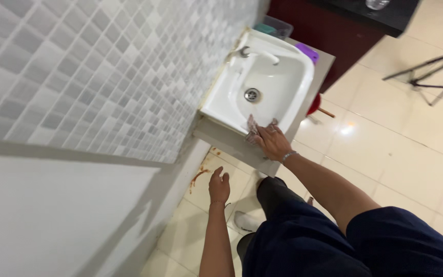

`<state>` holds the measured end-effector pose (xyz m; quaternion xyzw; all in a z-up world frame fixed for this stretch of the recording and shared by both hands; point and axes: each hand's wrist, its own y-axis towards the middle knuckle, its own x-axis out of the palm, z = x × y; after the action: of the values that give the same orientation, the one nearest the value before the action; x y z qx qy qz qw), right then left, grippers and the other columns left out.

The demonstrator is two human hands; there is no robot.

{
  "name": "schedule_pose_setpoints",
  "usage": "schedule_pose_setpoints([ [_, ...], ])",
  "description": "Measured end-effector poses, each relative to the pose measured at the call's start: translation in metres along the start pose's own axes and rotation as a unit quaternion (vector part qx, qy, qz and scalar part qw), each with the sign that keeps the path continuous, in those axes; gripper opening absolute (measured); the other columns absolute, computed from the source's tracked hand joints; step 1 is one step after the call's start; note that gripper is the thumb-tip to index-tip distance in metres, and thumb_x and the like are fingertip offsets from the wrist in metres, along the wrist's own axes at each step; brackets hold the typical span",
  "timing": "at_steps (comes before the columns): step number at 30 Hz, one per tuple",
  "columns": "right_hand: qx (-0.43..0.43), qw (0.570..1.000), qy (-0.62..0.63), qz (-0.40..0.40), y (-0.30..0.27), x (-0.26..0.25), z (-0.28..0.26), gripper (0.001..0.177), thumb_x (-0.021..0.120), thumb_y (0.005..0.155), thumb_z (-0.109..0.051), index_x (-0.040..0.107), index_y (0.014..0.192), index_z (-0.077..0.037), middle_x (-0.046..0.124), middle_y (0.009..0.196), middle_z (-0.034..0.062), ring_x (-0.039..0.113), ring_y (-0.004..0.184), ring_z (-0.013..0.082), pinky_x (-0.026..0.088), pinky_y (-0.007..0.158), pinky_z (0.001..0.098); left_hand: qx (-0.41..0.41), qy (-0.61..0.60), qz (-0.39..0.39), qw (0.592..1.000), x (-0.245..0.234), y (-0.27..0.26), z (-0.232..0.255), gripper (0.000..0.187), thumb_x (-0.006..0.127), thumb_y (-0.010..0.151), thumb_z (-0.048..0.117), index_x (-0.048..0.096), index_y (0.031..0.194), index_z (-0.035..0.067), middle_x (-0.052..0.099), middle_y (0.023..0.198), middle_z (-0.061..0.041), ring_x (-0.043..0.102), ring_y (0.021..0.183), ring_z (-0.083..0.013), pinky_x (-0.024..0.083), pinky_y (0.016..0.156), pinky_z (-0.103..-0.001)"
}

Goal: The person scrubs the inside of a white sink with a purple brush and then wipes the sink basin and faucet with a cloth. They repeatedly rinse the cloth under running water and continue wiping the sink surfaces.

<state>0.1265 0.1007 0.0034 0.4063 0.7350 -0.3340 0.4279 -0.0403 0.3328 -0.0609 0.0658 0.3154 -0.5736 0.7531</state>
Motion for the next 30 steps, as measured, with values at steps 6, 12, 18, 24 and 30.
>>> schedule_pose_setpoints([
  [6, 0.025, 0.986, -0.091, -0.134, 0.048, 0.009, 0.009, 0.042, 0.031, 0.107, -0.023, 0.059, 0.13, 0.0, 0.068, 0.132, 0.0212, 0.067, 0.117, 0.0377, 0.049, 0.106, 0.051, 0.089, -0.052, -0.026, 0.994, -0.016, 0.026, 0.104, 0.035, 0.054, 0.098, 0.019, 0.067, 0.127, 0.005, 0.07, 0.124, -0.015, 0.07, 0.106, -0.0303, 0.054, 0.094, -0.041],
  [12, 0.159, 0.963, 0.043, -0.213, 0.139, 0.062, 0.024, 0.05, 0.022, 0.109, -0.029, 0.043, 0.146, -0.003, 0.034, 0.158, 0.0268, 0.033, 0.146, 0.0427, 0.032, 0.117, 0.0574, 0.196, 0.04, -0.017, 0.98, -0.052, 0.091, 0.178, 0.029, 0.052, 0.101, 0.014, 0.069, 0.123, 0.006, 0.069, 0.117, -0.014, 0.066, 0.107, -0.0338, 0.053, 0.092, -0.044],
  [18, 0.218, 0.949, 0.121, -0.192, 0.183, 0.077, 0.036, 0.073, 0.019, 0.107, -0.053, 0.001, 0.164, -0.01, -0.006, 0.172, 0.0157, -0.005, 0.158, 0.0334, 0.006, 0.126, 0.0536, 0.241, 0.096, -0.045, 0.965, -0.032, 0.185, 0.212, 0.027, 0.054, 0.097, 0.008, 0.066, 0.121, 0.007, 0.064, 0.127, -0.012, 0.059, 0.12, -0.0321, 0.052, 0.098, -0.043],
  [24, 0.183, 0.977, -0.031, -0.103, 0.194, 0.027, 0.036, 0.074, 0.026, 0.104, -0.055, 0.014, 0.163, -0.013, 0.009, 0.171, 0.0092, 0.006, 0.158, 0.0279, 0.009, 0.125, 0.0497, 0.325, 0.162, -0.061, 0.93, 0.006, 0.265, 0.227, 0.034, 0.059, 0.091, 0.004, 0.061, 0.124, 0.0, 0.051, 0.138, -0.017, 0.047, 0.135, -0.0392, 0.044, 0.111, -0.048],
  [30, 0.199, 0.979, -0.046, -0.016, 0.217, 0.011, 0.046, 0.075, 0.032, 0.101, -0.057, 0.023, 0.162, -0.016, 0.016, 0.17, 0.007, 0.012, 0.156, 0.0268, 0.012, 0.125, 0.0496, 0.375, 0.215, -0.065, 0.9, 0.005, 0.283, 0.217, 0.034, 0.06, 0.09, -0.001, 0.062, 0.123, 0.006, 0.048, 0.143, -0.016, 0.043, 0.142, -0.0388, 0.041, 0.117, -0.05],
])
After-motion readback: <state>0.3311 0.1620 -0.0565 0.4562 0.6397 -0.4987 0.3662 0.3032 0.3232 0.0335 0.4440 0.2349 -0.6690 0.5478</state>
